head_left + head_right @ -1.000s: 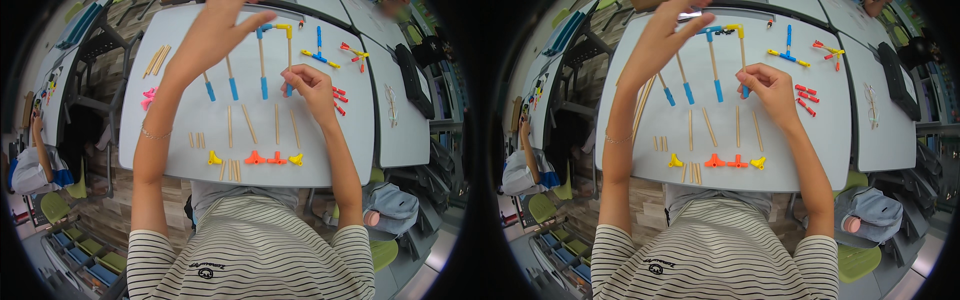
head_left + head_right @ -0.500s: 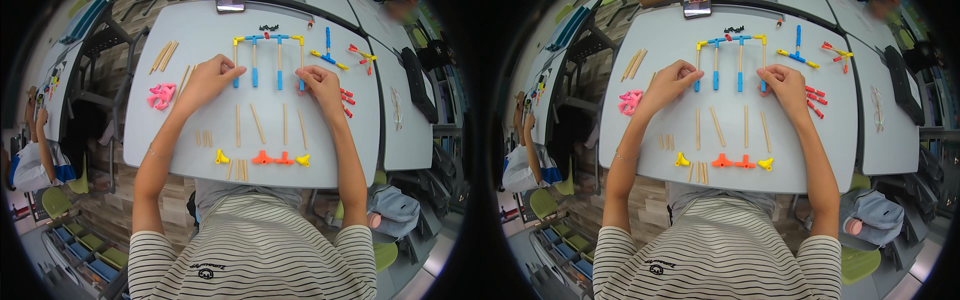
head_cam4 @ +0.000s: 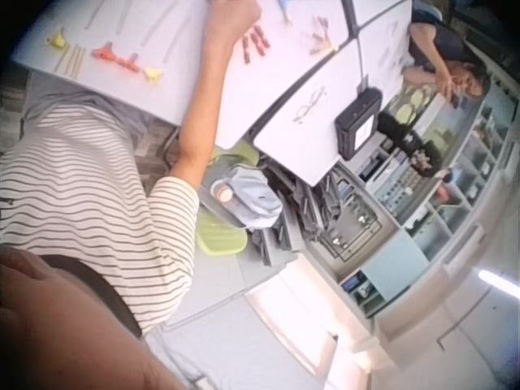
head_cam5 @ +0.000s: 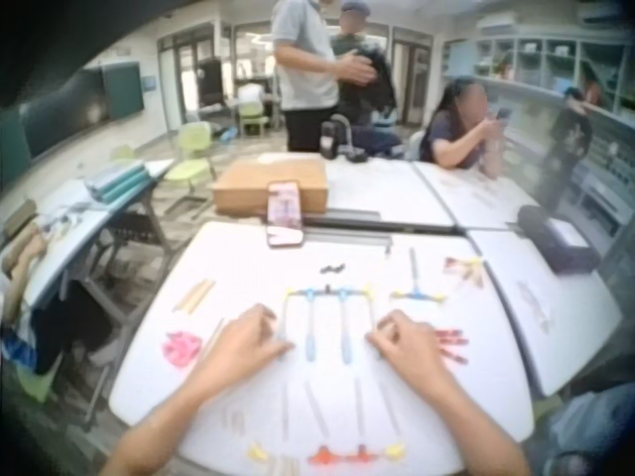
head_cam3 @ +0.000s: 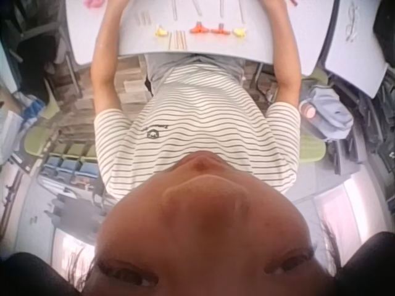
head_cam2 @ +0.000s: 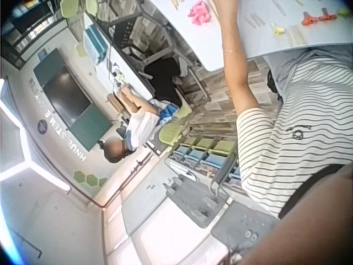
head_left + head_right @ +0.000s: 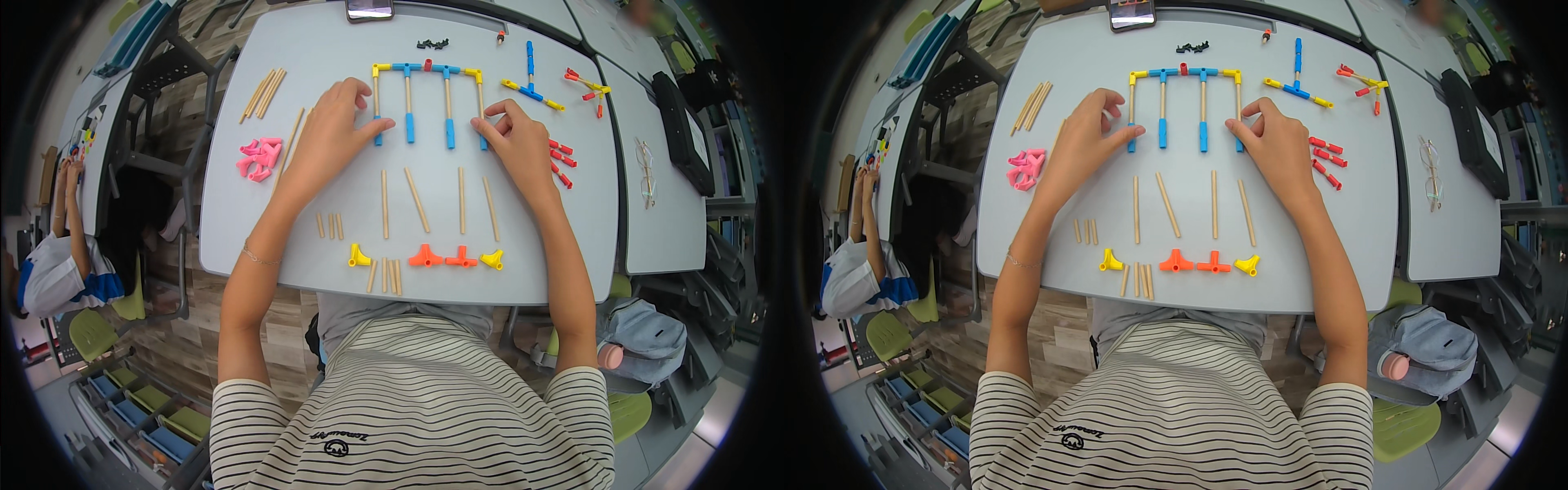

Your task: The person assembles a structure using wooden sticks and colorful plastic connectors. They repeatedly pick up sticks and connectors, insert the sticks into the connectors, and adjust the growing framework on the table.

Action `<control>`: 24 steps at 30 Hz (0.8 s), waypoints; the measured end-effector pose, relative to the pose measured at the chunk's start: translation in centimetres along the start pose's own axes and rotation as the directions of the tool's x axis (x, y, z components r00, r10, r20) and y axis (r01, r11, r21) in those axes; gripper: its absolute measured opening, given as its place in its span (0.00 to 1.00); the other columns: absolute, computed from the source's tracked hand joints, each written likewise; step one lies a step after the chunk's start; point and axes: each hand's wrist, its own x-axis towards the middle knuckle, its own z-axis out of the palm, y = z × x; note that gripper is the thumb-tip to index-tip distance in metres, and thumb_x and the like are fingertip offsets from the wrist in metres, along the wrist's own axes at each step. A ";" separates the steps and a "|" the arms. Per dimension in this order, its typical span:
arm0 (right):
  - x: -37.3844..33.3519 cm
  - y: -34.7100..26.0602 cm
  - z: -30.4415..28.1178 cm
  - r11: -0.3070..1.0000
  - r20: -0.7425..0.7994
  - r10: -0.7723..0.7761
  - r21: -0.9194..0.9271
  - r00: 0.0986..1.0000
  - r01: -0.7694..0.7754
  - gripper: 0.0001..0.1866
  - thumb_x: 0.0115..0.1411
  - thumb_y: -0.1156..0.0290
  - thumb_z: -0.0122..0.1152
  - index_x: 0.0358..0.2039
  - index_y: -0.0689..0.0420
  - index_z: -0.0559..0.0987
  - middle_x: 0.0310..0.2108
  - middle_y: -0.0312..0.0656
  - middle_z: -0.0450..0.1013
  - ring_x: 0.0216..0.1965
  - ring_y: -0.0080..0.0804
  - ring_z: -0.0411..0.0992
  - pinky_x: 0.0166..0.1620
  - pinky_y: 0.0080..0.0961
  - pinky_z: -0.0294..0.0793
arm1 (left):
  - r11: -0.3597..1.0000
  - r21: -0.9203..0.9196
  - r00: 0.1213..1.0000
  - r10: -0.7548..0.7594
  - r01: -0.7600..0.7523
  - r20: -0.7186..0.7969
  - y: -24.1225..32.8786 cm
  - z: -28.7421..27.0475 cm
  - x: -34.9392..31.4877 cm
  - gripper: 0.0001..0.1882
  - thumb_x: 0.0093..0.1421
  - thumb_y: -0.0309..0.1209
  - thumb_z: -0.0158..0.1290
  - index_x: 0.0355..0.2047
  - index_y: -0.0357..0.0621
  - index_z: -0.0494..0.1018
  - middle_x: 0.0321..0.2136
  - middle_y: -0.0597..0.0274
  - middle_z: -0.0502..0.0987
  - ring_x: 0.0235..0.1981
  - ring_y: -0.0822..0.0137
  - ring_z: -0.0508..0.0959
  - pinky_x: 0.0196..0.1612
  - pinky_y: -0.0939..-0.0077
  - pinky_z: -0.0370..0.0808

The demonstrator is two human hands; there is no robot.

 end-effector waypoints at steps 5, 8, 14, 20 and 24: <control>0.4 0.6 0.6 0.918 -0.132 -0.394 -0.117 0.910 0.380 0.25 0.60 0.56 0.68 0.52 0.58 0.77 0.48 0.47 0.75 0.50 0.38 0.73 0.53 0.35 0.71 | 0.963 0.109 0.967 0.251 -0.245 -0.046 0.0 0.6 0.2 0.26 0.64 0.37 0.58 0.59 0.39 0.68 0.61 0.49 0.67 0.64 0.53 0.66 0.64 0.61 0.66; 0.5 0.6 1.1 0.832 -0.039 -0.536 -0.191 0.843 0.521 0.29 0.64 0.53 0.61 0.62 0.53 0.72 0.65 0.48 0.65 0.68 0.43 0.60 0.67 0.40 0.59 | 0.939 0.185 0.957 0.288 -0.291 0.045 -0.4 1.2 -0.2 0.27 0.67 0.38 0.53 0.63 0.40 0.65 0.67 0.48 0.61 0.69 0.51 0.60 0.69 0.60 0.59; 0.5 1.5 1.7 0.827 0.133 -0.500 -0.221 0.856 0.517 0.27 0.69 0.52 0.51 0.67 0.43 0.69 0.70 0.44 0.59 0.73 0.40 0.50 0.72 0.40 0.49 | 0.928 0.233 0.955 0.267 -0.291 0.132 -1.3 1.1 -0.3 0.27 0.70 0.41 0.49 0.65 0.42 0.65 0.70 0.51 0.58 0.71 0.53 0.57 0.71 0.61 0.56; 0.3 1.4 1.8 0.832 0.124 -0.496 -0.216 0.860 0.511 0.26 0.70 0.55 0.52 0.66 0.46 0.69 0.70 0.45 0.58 0.73 0.39 0.50 0.72 0.39 0.49 | 0.942 0.155 0.952 0.280 -0.297 0.122 -1.3 0.6 -0.4 0.25 0.70 0.40 0.50 0.63 0.44 0.67 0.69 0.51 0.59 0.71 0.53 0.58 0.70 0.60 0.57; -0.3 -0.1 1.0 0.828 0.006 -0.536 -0.194 0.844 0.527 0.22 0.67 0.60 0.57 0.60 0.51 0.74 0.66 0.47 0.64 0.69 0.42 0.58 0.67 0.38 0.59 | 0.965 0.037 0.965 0.258 -0.260 0.044 -1.2 -0.1 -0.1 0.20 0.69 0.38 0.52 0.57 0.43 0.71 0.64 0.51 0.65 0.65 0.55 0.65 0.65 0.63 0.65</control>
